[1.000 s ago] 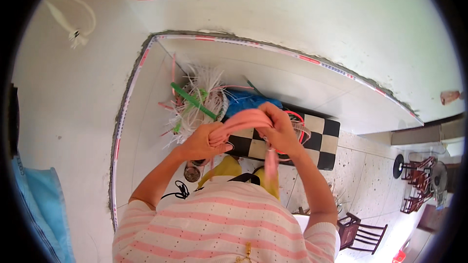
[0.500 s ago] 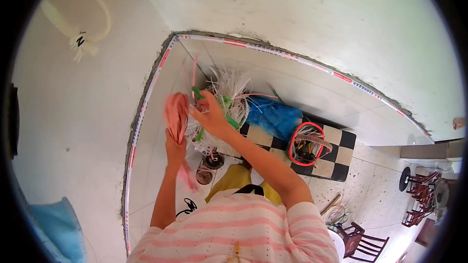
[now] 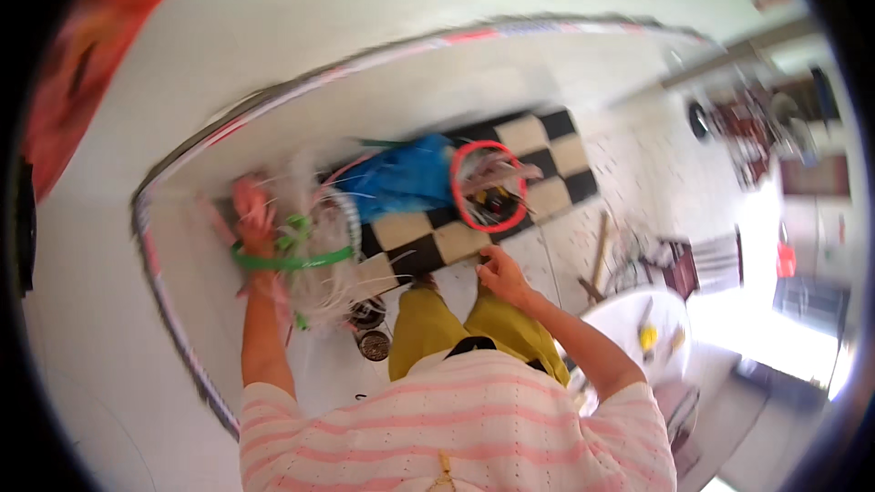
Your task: The person gathers plastic weaving strips, weaves and ties them into bundles by hand, and places the strips into baskets. Then, the person moves a checkered bench and picks up loose strips and a wooden stick from the floor.
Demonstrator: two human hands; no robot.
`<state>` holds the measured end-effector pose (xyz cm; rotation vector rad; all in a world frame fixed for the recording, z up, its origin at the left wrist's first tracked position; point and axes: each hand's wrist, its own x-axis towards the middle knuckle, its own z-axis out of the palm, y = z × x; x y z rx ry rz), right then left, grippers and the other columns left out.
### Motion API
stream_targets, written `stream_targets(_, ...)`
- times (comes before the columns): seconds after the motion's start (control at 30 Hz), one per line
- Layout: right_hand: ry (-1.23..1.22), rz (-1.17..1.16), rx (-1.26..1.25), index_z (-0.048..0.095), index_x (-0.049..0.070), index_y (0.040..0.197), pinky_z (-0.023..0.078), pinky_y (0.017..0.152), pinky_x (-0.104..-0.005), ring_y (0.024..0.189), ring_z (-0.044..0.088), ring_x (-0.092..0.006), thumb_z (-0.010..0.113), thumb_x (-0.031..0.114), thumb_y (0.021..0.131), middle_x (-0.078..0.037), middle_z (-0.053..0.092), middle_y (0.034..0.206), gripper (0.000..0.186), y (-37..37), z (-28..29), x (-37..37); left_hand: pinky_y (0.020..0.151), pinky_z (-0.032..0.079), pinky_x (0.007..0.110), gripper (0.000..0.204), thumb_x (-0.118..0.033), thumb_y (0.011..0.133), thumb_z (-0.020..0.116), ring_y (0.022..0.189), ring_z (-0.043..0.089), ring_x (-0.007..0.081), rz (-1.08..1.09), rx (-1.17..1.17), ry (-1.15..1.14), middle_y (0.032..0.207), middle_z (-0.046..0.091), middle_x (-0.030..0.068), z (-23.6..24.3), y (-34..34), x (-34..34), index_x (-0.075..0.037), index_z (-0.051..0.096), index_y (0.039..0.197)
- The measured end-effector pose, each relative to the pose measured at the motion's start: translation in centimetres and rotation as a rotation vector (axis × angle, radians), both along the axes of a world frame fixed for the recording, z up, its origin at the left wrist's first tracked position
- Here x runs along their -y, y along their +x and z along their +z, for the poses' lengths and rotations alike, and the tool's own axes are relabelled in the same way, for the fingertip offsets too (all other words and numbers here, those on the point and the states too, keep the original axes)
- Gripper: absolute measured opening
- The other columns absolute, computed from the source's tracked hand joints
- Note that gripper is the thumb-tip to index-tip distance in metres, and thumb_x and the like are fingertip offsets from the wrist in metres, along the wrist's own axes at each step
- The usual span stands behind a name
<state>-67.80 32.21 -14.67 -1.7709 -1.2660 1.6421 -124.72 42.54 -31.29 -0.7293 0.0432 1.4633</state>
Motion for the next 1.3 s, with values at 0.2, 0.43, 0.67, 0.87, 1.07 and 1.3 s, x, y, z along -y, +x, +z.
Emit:
stream_targets(0.2, -0.365, -0.392, 0.343, 0.052, -0.002, 0.105, 0.047, 0.052, -0.0268, 0.056, 0.058, -0.0142, 0.058, 0.015, 0.081, -0.010, 0.061, 0.072, 0.030, 10.9, -1.7, 12.0, 0.098, 0.038, 0.037, 0.048, -0.016, 0.091, 0.044, 0.115, 0.046, 0.0256, -0.255, -1.906, -0.197, 0.127, 0.042, 0.0123, -3.1, 7.6, -0.6, -0.008, 0.028, 0.135)
stream_targets(0.43, -0.680, -0.628, 0.187, 0.060, -0.006, 0.094, 0.048, 0.052, -0.0250, 0.058, 0.058, -0.0144, 0.059, 0.015, 0.080, -0.009, 0.061, 0.070, 0.025, 14.8, -2.4, 21.2, 0.095, 0.038, 0.032, 0.050, -0.019, 0.090, 0.049, 0.113, 0.047, 0.0229, -0.980, -1.447, -0.311, 0.128, 0.042, 0.0124, -1.3, 2.8, -0.6, -0.006, 0.030, 0.134)
stream_targets(0.67, -0.613, -0.626, 0.033, 0.057, -0.005, 0.100, 0.051, 0.053, -0.0272, 0.061, 0.061, -0.0177, 0.056, 0.014, 0.082, -0.012, 0.062, 0.079, 0.026, 16.3, -5.1, 16.9, 0.091, 0.040, 0.029, 0.060, -0.029, 0.085, 0.061, 0.117, 0.043, 0.0207, -0.994, -1.847, 0.031, 0.132, 0.042, 0.0117, 3.1, -0.9, 1.8, -0.002, 0.036, 0.133)
stream_targets(0.87, -0.529, -0.623, -0.041, 0.056, -0.004, 0.099, 0.047, 0.049, -0.0263, 0.056, 0.059, -0.0168, 0.055, 0.013, 0.082, -0.012, 0.060, 0.074, 0.023, 18.3, -5.9, 13.2, 0.094, 0.037, 0.032, 0.056, -0.031, 0.085, 0.059, 0.113, 0.047, 0.0238, -1.076, -1.924, -0.311, 0.128, 0.044, 0.0139, 8.7, -0.8, 3.6, 0.002, 0.042, 0.127)
stream_targets(1.07, -0.560, -0.603, -0.082, 0.056, -0.003, 0.095, 0.046, 0.046, -0.0270, 0.052, 0.057, -0.0181, 0.053, 0.010, 0.083, -0.014, 0.060, 0.070, 0.018, 23.9, -9.1, 11.4, 0.096, 0.037, 0.040, 0.053, -0.031, 0.081, 0.061, 0.113, 0.048, 0.0329, -1.353, -2.940, -0.663, 0.125, 0.046, 0.0220, 18.9, 6.4, 4.4, 0.006, 0.049, 0.118)
stream_targets(1.3, -0.544, -0.528, -0.180, 0.055, -0.001, 0.097, 0.048, 0.047, -0.0280, 0.056, 0.058, -0.0186, 0.055, 0.013, 0.085, -0.013, 0.061, 0.075, 0.019, 32.7, -11.8, 5.7, 0.095, 0.037, 0.042, 0.050, -0.021, 0.077, 0.063, 0.113, 0.046, 0.0396, -0.875, -3.453, -0.519, 0.119, 0.050, 0.0268, 30.0, 19.1, 4.2, 0.008, 0.049, 0.116)
